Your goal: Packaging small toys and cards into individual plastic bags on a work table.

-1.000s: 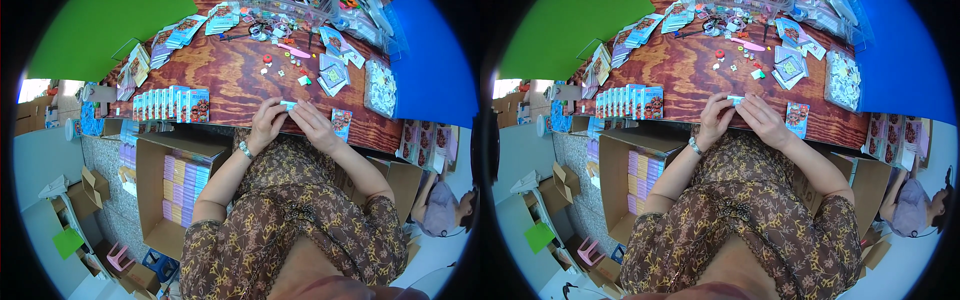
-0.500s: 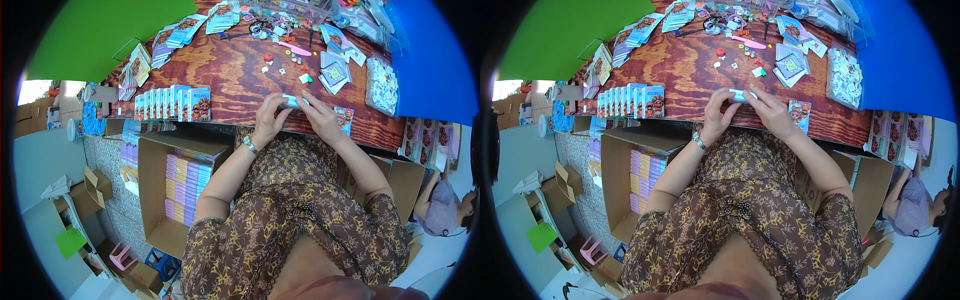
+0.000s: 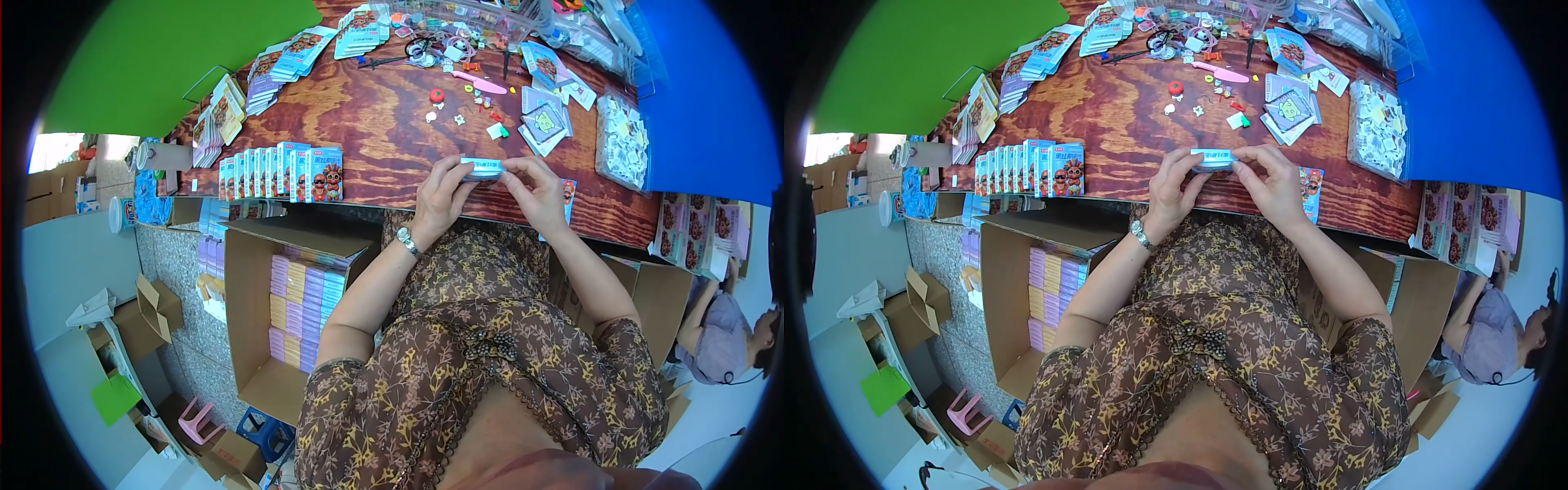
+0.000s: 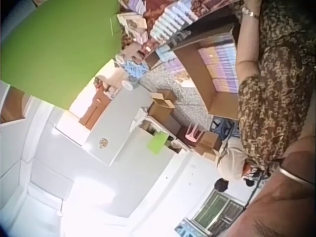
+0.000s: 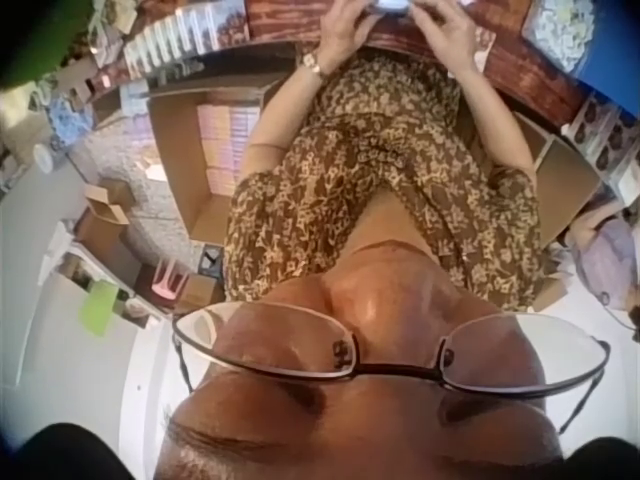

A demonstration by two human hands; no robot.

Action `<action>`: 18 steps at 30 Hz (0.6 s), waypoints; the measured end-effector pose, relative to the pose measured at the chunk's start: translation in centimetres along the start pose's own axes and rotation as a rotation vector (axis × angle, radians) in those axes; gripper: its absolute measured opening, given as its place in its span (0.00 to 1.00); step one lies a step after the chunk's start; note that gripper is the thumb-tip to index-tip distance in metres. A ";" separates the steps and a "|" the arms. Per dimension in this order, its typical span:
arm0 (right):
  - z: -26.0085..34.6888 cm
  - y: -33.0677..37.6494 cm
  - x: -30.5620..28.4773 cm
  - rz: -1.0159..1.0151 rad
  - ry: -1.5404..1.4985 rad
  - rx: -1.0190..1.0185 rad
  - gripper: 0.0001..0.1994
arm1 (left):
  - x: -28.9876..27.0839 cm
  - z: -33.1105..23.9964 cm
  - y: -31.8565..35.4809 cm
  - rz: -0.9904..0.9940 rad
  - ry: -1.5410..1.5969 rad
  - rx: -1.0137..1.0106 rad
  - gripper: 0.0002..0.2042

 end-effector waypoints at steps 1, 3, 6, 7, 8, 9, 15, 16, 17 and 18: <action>-1.1 0.1 0.3 -0.008 -0.119 0.068 0.09 | 0.2 -0.2 0.0 0.022 -0.027 0.008 0.20; -2.2 0.1 1.0 -0.001 -0.163 0.093 0.09 | 0.4 -0.3 0.1 0.040 -0.054 0.019 0.20; -2.5 0.1 1.1 0.006 -0.225 0.122 0.08 | 0.5 -0.6 0.3 0.053 -0.113 0.069 0.19; -2.3 0.1 1.1 0.005 -0.245 0.128 0.08 | 0.7 -0.7 0.3 0.076 -0.122 0.089 0.18; -2.1 0.1 1.1 0.010 -0.246 0.127 0.08 | 0.9 -0.9 0.3 0.098 -0.130 0.109 0.18; -2.0 0.1 0.9 0.018 -0.213 0.130 0.08 | 0.9 -1.1 0.1 0.093 -0.128 0.110 0.18; -0.3 -0.5 0.2 0.029 -0.039 0.041 0.06 | 0.9 -1.7 -0.4 0.116 -0.181 0.101 0.20; 0.6 -0.5 -0.1 0.015 0.073 -0.025 0.06 | 0.9 -1.7 -0.5 0.120 -0.174 0.108 0.20; 0.4 -0.6 -0.1 0.017 0.074 -0.025 0.06 | 0.8 -1.8 -0.5 0.125 -0.168 0.114 0.20; 1.1 -0.6 -0.4 -0.007 0.140 -0.134 0.06 | 0.8 -1.7 -0.4 0.124 -0.167 0.113 0.20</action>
Point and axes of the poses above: each hand's wrist, its own y-axis away from the middle knuckle, its own x-axis out of the palm, z = x × y, the point moved 9 cm from there along -y, towards the middle knuckle, and after that the axes turned 12 degrees about y, right-handed, at the moved point
